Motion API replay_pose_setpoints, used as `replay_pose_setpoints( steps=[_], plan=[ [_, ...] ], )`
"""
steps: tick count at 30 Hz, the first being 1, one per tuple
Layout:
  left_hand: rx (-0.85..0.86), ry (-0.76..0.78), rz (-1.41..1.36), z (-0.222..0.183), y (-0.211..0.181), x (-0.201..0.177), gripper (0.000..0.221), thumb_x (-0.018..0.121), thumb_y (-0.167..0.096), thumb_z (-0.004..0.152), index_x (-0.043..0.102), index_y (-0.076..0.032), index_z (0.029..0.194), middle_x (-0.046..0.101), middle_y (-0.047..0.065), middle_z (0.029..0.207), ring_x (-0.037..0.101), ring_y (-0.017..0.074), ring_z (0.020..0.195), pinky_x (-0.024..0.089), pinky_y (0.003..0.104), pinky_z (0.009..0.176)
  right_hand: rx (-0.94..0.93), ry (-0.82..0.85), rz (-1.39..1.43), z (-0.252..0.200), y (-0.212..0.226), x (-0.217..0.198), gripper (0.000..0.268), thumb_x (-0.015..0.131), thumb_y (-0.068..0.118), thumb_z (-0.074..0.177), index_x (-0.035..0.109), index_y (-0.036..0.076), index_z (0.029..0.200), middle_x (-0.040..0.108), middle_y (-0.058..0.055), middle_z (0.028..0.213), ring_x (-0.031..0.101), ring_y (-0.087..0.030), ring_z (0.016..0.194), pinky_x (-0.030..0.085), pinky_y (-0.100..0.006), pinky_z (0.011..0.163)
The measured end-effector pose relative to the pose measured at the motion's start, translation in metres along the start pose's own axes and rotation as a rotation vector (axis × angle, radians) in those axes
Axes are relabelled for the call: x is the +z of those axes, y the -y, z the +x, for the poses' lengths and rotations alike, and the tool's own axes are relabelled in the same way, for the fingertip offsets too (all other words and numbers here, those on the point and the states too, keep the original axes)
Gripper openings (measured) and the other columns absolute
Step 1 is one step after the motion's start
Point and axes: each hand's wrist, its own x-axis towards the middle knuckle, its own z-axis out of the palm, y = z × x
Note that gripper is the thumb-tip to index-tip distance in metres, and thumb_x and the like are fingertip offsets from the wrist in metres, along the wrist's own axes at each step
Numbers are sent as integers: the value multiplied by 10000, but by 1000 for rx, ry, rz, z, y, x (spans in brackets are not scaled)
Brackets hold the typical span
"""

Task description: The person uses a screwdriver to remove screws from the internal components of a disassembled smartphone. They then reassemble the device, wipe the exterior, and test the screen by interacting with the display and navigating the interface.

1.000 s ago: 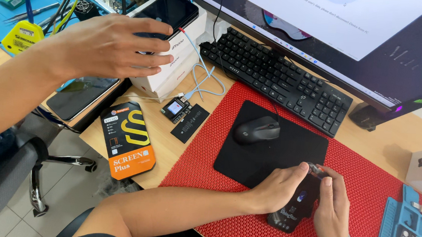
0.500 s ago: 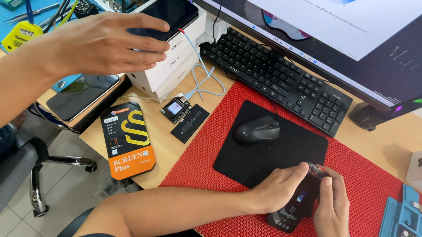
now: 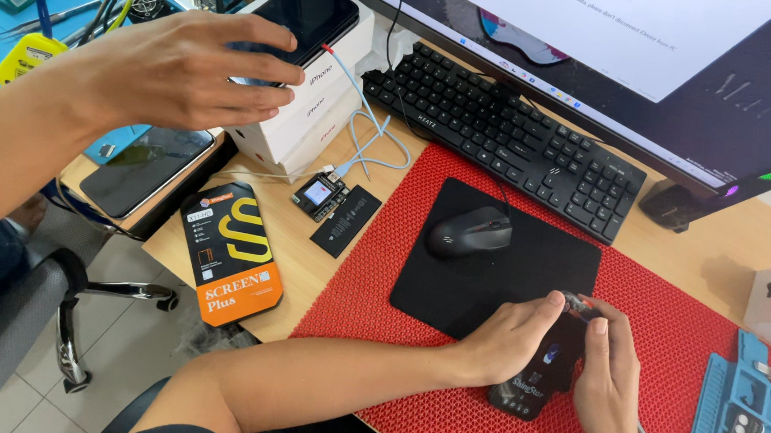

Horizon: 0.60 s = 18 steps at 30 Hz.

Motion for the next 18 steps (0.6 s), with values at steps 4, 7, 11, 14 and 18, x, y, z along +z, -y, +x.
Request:
replay_pose_setpoints(
  steps=[4,7,11,14,18],
  plan=[
    [-36,21,-28,-3,-4,-2,732,206,-542,1151,615,-65,1527,674,174,1523,590,274,1500,406,370,1250,19,5,-6,-1,4,2,453,375,346,1191,644,67,1426,731,-129,1280,668,-250,1150,481,-421,981],
    [-10,13,38,1,2,0,729,193,-551,1145,654,-107,1496,686,135,1542,579,261,1532,387,360,1276,-48,-52,39,-1,1,2,389,418,290,1185,679,70,1372,756,-98,1265,682,-208,1128,495,-368,985],
    [7,-33,19,7,12,2,693,235,-522,1150,696,-83,1423,739,125,1438,650,208,1408,452,333,1192,-5,-34,63,2,-1,1,403,437,322,1143,694,102,1361,803,-74,1190,713,-185,1035,511,-348,900],
    [9,-44,9,12,17,0,693,246,-530,1147,728,-81,1361,774,113,1365,684,165,1319,487,322,1140,-15,-18,82,3,4,0,418,432,349,1136,687,112,1367,813,-57,1165,727,-177,1027,522,-345,893],
    [64,-19,-160,13,51,1,692,299,-415,1249,726,120,1352,716,274,1347,598,299,1353,442,549,1237,-124,9,148,-1,14,-5,454,375,293,1190,668,41,1429,763,-280,1219,718,-405,1216,534,-598,1044]
  ],
)
